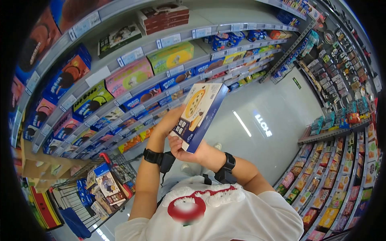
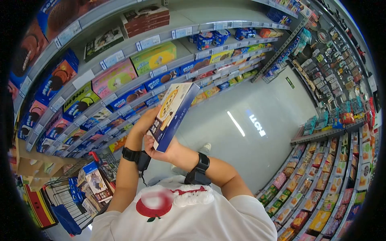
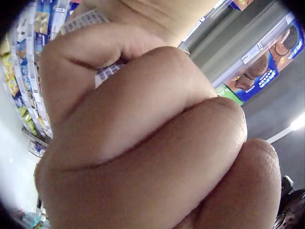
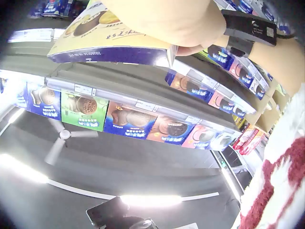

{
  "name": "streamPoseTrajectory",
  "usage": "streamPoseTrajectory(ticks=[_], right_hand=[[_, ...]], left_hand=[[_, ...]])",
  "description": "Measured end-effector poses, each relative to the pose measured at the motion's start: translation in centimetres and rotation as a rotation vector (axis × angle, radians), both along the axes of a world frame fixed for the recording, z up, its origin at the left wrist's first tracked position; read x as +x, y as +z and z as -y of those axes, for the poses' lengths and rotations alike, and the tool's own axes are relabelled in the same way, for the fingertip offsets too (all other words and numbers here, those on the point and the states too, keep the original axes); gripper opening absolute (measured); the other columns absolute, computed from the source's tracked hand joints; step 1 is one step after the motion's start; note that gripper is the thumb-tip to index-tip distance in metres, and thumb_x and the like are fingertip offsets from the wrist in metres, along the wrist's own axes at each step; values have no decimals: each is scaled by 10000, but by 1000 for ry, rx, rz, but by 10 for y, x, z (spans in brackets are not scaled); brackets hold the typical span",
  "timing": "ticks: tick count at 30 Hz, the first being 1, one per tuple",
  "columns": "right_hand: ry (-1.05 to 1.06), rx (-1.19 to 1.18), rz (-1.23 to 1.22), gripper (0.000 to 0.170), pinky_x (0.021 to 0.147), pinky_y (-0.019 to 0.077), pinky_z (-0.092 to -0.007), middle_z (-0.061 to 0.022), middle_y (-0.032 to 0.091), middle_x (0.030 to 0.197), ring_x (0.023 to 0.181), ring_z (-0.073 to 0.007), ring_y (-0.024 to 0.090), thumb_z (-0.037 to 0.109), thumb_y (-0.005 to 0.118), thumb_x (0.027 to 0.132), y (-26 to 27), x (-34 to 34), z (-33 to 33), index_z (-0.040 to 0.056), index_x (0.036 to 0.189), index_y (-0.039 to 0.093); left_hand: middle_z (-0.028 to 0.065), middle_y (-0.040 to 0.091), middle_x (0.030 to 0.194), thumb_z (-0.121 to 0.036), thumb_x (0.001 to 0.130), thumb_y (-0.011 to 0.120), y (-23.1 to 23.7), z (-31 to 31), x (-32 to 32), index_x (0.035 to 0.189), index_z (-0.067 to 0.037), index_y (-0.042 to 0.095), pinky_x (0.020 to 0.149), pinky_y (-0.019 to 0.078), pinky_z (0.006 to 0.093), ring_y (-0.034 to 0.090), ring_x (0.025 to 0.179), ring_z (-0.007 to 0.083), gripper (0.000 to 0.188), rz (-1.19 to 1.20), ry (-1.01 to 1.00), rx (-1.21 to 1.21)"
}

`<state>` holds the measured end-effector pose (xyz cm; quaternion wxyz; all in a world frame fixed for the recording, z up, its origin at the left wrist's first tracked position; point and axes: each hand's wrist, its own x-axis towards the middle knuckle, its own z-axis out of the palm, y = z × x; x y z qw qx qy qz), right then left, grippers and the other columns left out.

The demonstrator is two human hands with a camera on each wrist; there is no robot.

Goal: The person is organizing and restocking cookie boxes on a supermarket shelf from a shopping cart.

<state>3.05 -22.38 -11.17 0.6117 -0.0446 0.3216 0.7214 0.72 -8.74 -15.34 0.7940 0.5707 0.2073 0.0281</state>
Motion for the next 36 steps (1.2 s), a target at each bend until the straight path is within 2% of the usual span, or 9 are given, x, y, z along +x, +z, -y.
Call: streamPoseTrajectory(ticks=[5,10,14,18,22,25,28,31,36], right_hand=[[62,114,-79,398,535,420,-252,-51,485,703,604,-145,491,326,452,843,-22,38,-6,-62,923,495],[30,-1,-20,317,523,400,-234,-9,433,650,555,-116,467,231,444,873,0,84,-1,-75,954,448],[-8,30,2,391,540,425,-244,-32,449,653,575,-133,492,283,465,855,9,132,3,-99,937,458],[-37,77,4,391,574,463,-261,-72,493,703,613,-168,527,417,487,835,19,186,9,31,769,483],[-99,250,-58,476,690,480,-324,-87,560,831,814,-212,570,517,529,817,34,230,20,48,898,539],[-148,526,2,486,741,473,-317,-65,577,1004,930,-207,572,510,586,784,41,252,29,68,985,582],[-125,564,-18,482,806,483,-358,-47,565,1152,1072,-240,537,533,607,765,17,271,26,134,1036,617],[-98,722,-73,526,850,480,-389,-39,559,1180,1148,-245,500,519,639,747,10,285,24,133,1100,587],[-82,735,35,629,864,473,-419,-61,542,1212,1181,-226,478,539,633,742,15,297,26,137,1209,508]], left_hand=[[106,643,988,-385,953,418,-31,-11,36,1119,38,560,687,497,236,613,795,111,476,27,54,-46],[112,634,1022,-330,967,398,-7,-5,83,1152,34,528,720,526,255,627,833,134,428,-11,-25,-117],[125,644,995,-350,960,410,2,8,127,1121,32,549,686,529,243,640,808,135,438,57,44,-151],[112,643,987,-375,962,393,26,21,177,1114,20,559,673,522,236,631,790,116,454,-2,99,-123],[-1,635,879,-378,942,456,90,44,216,1039,-54,608,624,480,199,576,722,61,370,-94,173,-243],[-9,622,852,-378,929,488,81,37,248,952,-51,617,618,475,194,551,725,49,353,11,92,-166],[-11,617,833,-364,930,494,75,33,271,965,-57,612,614,472,188,545,723,33,330,-70,34,-138],[-9,617,821,-347,934,494,79,29,286,981,-63,608,605,470,182,541,698,29,310,-122,31,-117],[-5,622,811,-337,929,506,91,27,303,997,-56,603,582,472,170,547,657,24,305,-19,-126,-9]])
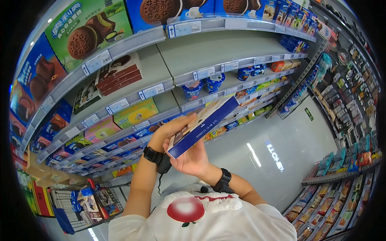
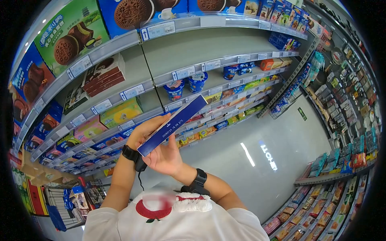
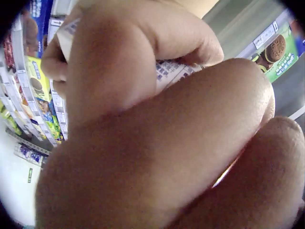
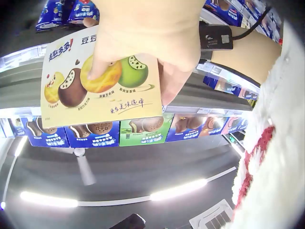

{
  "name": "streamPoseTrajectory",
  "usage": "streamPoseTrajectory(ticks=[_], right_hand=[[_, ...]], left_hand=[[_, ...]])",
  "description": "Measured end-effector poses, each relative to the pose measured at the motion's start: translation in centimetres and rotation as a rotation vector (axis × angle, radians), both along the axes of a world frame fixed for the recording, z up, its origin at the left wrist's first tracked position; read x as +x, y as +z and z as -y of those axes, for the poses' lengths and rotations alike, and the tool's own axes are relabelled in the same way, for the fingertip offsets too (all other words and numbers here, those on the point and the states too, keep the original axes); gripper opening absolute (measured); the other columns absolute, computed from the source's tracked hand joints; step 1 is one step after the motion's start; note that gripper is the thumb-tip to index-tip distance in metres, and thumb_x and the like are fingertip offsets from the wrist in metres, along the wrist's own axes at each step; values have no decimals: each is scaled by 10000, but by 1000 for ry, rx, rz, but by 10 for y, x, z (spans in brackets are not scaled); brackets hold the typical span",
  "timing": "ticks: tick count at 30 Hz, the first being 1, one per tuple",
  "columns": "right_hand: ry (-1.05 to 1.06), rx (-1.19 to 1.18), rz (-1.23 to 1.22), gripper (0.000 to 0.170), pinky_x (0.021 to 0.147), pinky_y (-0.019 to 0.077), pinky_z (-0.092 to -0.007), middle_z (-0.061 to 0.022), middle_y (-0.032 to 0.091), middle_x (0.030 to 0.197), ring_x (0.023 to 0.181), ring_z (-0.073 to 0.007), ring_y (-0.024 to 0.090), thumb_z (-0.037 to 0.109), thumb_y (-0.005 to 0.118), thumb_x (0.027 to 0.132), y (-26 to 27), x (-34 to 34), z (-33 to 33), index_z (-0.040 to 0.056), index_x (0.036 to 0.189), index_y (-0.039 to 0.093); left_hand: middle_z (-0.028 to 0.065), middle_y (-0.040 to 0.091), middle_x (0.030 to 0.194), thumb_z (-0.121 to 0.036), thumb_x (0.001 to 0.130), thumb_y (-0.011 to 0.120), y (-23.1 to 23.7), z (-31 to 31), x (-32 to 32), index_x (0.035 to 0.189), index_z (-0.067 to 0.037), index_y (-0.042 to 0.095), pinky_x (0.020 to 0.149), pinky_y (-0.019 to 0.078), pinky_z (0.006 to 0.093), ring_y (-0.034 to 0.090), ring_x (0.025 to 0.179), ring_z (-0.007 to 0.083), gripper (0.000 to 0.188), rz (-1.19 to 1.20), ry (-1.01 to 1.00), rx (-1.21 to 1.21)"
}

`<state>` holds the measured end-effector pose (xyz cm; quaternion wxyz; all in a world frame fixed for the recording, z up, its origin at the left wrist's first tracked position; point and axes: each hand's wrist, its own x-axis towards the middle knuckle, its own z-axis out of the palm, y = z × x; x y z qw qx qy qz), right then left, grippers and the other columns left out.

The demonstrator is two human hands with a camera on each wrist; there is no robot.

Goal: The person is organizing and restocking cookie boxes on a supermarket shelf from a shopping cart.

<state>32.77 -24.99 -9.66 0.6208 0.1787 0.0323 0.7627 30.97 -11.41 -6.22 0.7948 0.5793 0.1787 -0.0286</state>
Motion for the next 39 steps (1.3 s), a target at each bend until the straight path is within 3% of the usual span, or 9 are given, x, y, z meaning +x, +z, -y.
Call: streamPoseTrajectory(ticks=[4,5,8,11,14,26,31,34,39], right_hand=[[53,20,47,702,872,467,-436,-65,518,1244,1216,-219,443,546,656,716,3,8,-1,134,1253,467],[64,33,42,715,877,465,-442,-69,509,1252,1221,-221,437,538,667,709,3,9,-1,131,1259,459],[91,78,33,737,890,458,-457,-81,487,1273,1236,-226,422,515,690,699,3,10,-1,125,1274,441],[105,105,25,722,900,453,-465,-89,475,1282,1244,-231,414,495,690,709,2,8,0,124,1275,438],[125,105,20,697,907,450,-470,-93,470,1285,1250,-233,406,480,687,720,5,9,2,126,1270,445],[31,77,94,674,922,446,-435,-91,493,1262,1221,-234,442,479,647,761,-1,22,28,103,1278,437],[-40,117,145,684,912,451,-428,-87,500,1256,1201,-233,464,521,602,775,-1,25,38,101,1287,429],[-40,90,148,761,970,412,-376,-99,538,1221,1224,-249,442,550,663,713,3,28,43,29,1231,462],[-32,66,90,656,928,439,-427,-106,501,1254,1206,-244,457,503,616,772,-7,31,45,97,1262,456]], left_hand=[[7,633,819,-356,938,481,17,4,3,1005,-23,592,570,477,189,546,648,25,357,47,-66,-47],[52,640,942,-414,933,458,13,0,3,1081,11,589,674,490,208,573,769,55,469,62,-86,8],[47,643,912,-425,934,449,14,-1,4,1044,9,602,648,487,203,570,733,50,474,80,-115,65],[1,625,783,-351,943,472,20,3,0,932,-30,607,549,472,194,535,614,22,348,92,-98,93],[-11,615,763,-337,946,472,21,7,-2,917,-40,608,548,466,186,526,612,16,327,56,-65,76],[-13,607,785,-337,939,491,28,40,13,947,-43,602,581,458,183,512,640,16,315,94,-63,-53],[4,623,815,-333,943,480,23,49,24,993,-31,587,580,465,174,529,649,12,324,88,-69,17],[8,628,818,-324,944,477,17,52,29,1008,-25,585,581,467,168,537,651,11,324,99,-103,-5],[11,631,816,-309,947,475,3,48,35,1018,-15,587,588,468,161,548,655,14,323,62,-84,66]])
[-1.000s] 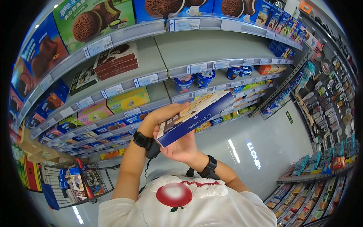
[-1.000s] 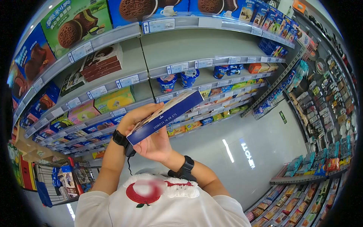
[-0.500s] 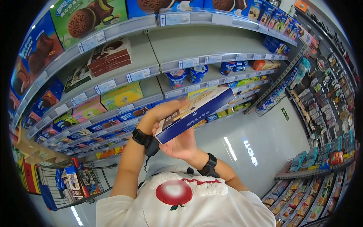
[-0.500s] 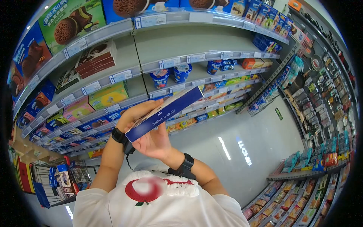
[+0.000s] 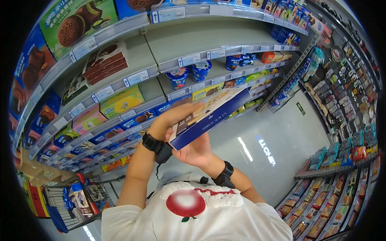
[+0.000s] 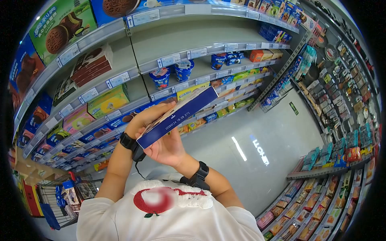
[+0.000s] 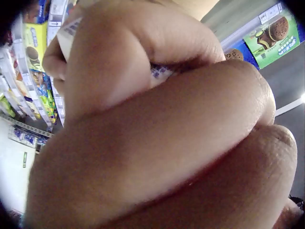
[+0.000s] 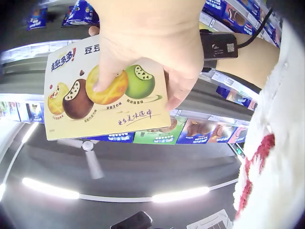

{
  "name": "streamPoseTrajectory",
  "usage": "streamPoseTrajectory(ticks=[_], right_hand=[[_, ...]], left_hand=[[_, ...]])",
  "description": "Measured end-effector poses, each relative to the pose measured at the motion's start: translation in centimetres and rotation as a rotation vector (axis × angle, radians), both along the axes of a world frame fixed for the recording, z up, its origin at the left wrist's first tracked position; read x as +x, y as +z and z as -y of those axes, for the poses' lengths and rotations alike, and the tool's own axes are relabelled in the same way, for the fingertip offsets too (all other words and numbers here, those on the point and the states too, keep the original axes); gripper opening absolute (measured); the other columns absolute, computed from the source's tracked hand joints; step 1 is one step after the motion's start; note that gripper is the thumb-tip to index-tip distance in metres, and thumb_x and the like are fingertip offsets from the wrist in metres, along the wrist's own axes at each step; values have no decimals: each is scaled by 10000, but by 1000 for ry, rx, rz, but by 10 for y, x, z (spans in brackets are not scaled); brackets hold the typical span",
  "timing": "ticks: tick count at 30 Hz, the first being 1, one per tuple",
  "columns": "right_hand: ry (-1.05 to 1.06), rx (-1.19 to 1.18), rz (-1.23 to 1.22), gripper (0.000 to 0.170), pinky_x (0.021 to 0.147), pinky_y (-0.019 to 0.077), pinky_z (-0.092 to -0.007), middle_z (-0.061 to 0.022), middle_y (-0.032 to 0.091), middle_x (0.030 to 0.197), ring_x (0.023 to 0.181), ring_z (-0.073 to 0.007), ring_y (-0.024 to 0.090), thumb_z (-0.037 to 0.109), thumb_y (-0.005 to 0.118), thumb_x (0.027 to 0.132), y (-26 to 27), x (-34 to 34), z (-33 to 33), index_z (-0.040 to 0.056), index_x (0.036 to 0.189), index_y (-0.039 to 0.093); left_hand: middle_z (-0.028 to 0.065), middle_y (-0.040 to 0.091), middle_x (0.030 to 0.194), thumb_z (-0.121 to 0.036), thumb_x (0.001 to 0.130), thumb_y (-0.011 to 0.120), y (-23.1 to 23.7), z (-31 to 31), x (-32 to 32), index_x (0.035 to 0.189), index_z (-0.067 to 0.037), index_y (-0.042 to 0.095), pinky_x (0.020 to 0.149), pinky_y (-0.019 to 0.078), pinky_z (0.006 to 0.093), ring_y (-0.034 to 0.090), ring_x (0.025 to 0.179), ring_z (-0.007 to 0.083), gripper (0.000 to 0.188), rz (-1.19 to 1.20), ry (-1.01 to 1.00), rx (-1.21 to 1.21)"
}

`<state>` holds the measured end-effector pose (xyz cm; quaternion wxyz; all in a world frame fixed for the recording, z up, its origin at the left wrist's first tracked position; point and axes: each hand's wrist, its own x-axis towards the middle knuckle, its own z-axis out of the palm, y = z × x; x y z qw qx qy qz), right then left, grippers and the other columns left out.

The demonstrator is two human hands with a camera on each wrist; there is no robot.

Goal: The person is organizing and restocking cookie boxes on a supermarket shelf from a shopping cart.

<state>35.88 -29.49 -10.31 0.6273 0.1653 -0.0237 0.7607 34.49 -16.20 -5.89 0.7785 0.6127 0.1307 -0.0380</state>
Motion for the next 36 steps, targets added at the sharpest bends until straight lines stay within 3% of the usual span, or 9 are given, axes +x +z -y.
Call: streamPoseTrajectory(ticks=[7,10,13,14,18,21,23,29,36], right_hand=[[-36,-37,11,606,959,420,-409,-119,511,1237,1201,-269,463,466,607,789,-2,-6,5,53,1217,487],[-31,-64,36,587,953,414,-404,-130,528,1201,1150,-285,496,442,600,796,-2,-6,6,39,1209,490],[-88,-41,228,552,926,415,-406,-136,556,1125,1066,-292,534,428,596,797,-7,2,7,38,1178,504],[-108,-133,365,488,857,420,-392,-103,557,949,901,-254,538,420,577,809,-3,7,11,42,1114,525],[-185,-128,476,311,695,448,-336,-28,475,769,732,-158,470,366,555,862,-7,30,15,78,980,550],[-210,-42,460,417,735,512,-317,-85,587,1010,859,-166,594,355,540,884,-14,46,17,56,1172,500],[-238,14,481,532,763,540,-300,-113,588,1147,952,-163,627,377,567,868,-21,53,17,42,1264,446],[-286,-30,641,608,788,532,-292,-132,582,1137,953,-175,626,276,644,823,-21,68,21,-20,1282,377],[-918,-439,1168,509,879,473,-310,-130,590,1117,995,-178,588,49,656,767,9,100,50,-42,1220,443]], left_hand=[[12,624,810,-314,942,484,2,8,-2,1021,-2,584,569,464,160,539,642,12,336,-80,26,-39],[84,599,1042,-369,933,477,-1,2,-1,1171,24,514,787,460,232,551,890,86,461,-20,-88,73],[67,574,1101,-373,950,441,-12,-9,2,1229,7,479,871,414,237,514,964,84,473,192,28,177],[73,526,1186,-346,971,392,-12,-10,-3,1297,3,409,948,359,258,473,1057,119,478,237,73,144],[99,397,1329,-242,980,364,-9,-16,-13,1382,-7,258,1017,285,296,344,1226,174,477,496,130,495],[90,380,1363,-379,968,345,-2,-14,-19,1368,-58,313,987,360,359,401,1214,191,514,544,86,585],[121,384,1356,-256,947,438,4,-9,-20,1281,-45,426,987,359,366,410,1216,221,396,607,104,607],[130,376,1353,-160,876,548,-3,-6,-22,1267,-41,440,1016,328,406,378,1243,244,423,676,98,684],[118,217,1474,-375,863,561,8,0,-39,1423,-36,202,1065,269,379,299,1318,239,746,607,54,-383]])
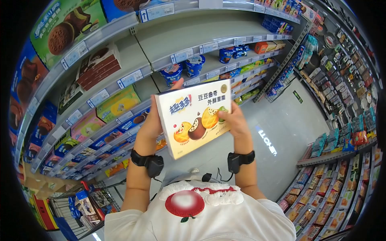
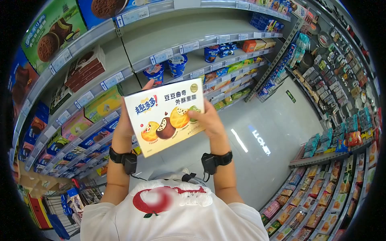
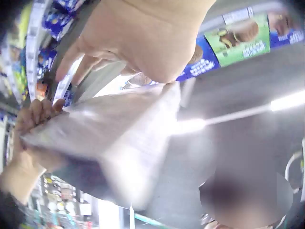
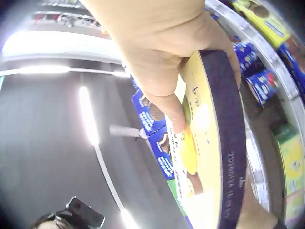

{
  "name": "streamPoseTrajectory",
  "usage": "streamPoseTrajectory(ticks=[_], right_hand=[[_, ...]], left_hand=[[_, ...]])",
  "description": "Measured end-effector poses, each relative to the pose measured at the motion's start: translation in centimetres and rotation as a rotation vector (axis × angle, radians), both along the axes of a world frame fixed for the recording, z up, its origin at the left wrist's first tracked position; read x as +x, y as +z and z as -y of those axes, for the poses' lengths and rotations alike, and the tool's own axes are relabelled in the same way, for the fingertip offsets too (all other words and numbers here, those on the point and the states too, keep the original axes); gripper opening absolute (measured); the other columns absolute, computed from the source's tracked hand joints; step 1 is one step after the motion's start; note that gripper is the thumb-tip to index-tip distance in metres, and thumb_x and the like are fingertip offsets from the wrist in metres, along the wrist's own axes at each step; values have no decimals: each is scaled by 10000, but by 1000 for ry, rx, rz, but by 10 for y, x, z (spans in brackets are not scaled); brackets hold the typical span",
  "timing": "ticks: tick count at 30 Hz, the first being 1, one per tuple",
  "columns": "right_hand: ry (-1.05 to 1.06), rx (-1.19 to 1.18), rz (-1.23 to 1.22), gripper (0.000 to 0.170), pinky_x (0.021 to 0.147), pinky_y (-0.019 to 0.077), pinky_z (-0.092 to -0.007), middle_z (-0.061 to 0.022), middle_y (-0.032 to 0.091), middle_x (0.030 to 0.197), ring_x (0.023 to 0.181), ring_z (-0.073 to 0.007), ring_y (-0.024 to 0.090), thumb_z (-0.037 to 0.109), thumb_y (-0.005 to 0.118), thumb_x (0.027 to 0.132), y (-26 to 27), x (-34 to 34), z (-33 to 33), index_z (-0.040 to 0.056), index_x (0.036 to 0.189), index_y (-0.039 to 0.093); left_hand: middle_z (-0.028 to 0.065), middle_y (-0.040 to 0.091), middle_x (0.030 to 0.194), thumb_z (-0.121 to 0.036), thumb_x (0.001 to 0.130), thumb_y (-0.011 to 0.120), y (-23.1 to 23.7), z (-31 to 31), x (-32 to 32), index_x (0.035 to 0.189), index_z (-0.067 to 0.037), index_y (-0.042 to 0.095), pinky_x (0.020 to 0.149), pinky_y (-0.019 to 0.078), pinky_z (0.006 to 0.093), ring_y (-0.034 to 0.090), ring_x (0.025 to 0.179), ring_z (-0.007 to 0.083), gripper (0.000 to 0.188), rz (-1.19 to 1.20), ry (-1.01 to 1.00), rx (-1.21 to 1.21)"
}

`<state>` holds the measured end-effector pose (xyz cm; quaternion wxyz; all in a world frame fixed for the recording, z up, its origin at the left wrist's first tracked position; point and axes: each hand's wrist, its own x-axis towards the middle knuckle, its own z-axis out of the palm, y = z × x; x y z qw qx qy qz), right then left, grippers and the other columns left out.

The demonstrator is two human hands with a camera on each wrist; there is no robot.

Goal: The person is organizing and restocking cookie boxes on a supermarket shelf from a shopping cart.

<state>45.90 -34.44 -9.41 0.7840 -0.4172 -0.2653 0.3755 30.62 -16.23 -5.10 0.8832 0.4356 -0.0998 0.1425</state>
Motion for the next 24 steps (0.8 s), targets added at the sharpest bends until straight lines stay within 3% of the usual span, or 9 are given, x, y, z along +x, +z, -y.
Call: streamPoseTrajectory(ticks=[1,5,6,9,14,17,21,22,24], right_hand=[[-90,-23,67,478,875,473,-304,-127,603,1090,977,-171,594,49,664,760,7,4,6,-42,1189,474],[-299,-181,406,462,749,490,-252,-92,646,967,845,-142,617,38,728,687,47,-1,26,-31,1111,559],[-395,-246,513,453,726,492,-249,-91,652,936,818,-135,618,48,743,671,53,-12,26,-27,1086,576],[-554,-377,744,488,668,498,-249,-109,654,866,768,-121,619,84,789,613,70,-40,26,5,1057,604],[-457,-342,982,515,685,502,-282,-108,647,893,767,-186,627,98,792,590,95,-57,37,22,1065,607],[-221,-203,1045,524,713,497,-310,-107,641,970,817,-238,616,106,789,582,107,-59,47,31,1068,608],[-199,-66,1100,478,735,474,-329,-115,642,990,841,-254,609,73,761,584,95,-53,42,28,1038,621],[-233,-26,1138,456,737,472,-336,-113,646,977,838,-253,610,63,753,586,92,-51,41,28,1023,628],[-305,51,1213,415,742,467,-350,-108,655,950,833,-253,612,42,735,590,88,-46,39,28,994,641]], left_hand=[[117,244,1465,-382,861,561,-1,-2,-4,1422,-35,205,1067,270,380,313,1312,238,749,27,-106,-244],[139,527,1235,-331,880,523,-24,-19,4,1327,-27,381,998,382,391,513,1142,254,559,-267,232,171],[108,546,1198,22,744,628,-33,-17,6,1262,-42,454,975,400,404,539,1093,235,550,-143,218,188],[108,559,1182,105,651,664,-60,-15,17,1266,-56,451,959,410,414,548,1073,233,671,-274,75,-74],[132,591,1139,59,676,685,-104,-20,22,1197,-15,498,939,443,432,557,1080,283,559,-164,-3,-231],[138,584,1153,44,670,707,-114,-25,21,1189,-17,501,945,442,449,556,1082,288,562,-48,-34,-325],[59,592,902,-151,776,695,-104,-20,26,1027,-129,539,984,385,546,533,1118,260,296,76,-54,-298],[76,599,982,-222,807,667,-102,-19,27,943,-146,530,956,387,597,502,1153,282,208,42,-24,-258],[116,579,1113,-151,754,713,-97,-18,34,950,-105,550,954,413,557,460,1191,324,260,97,-163,-402]])
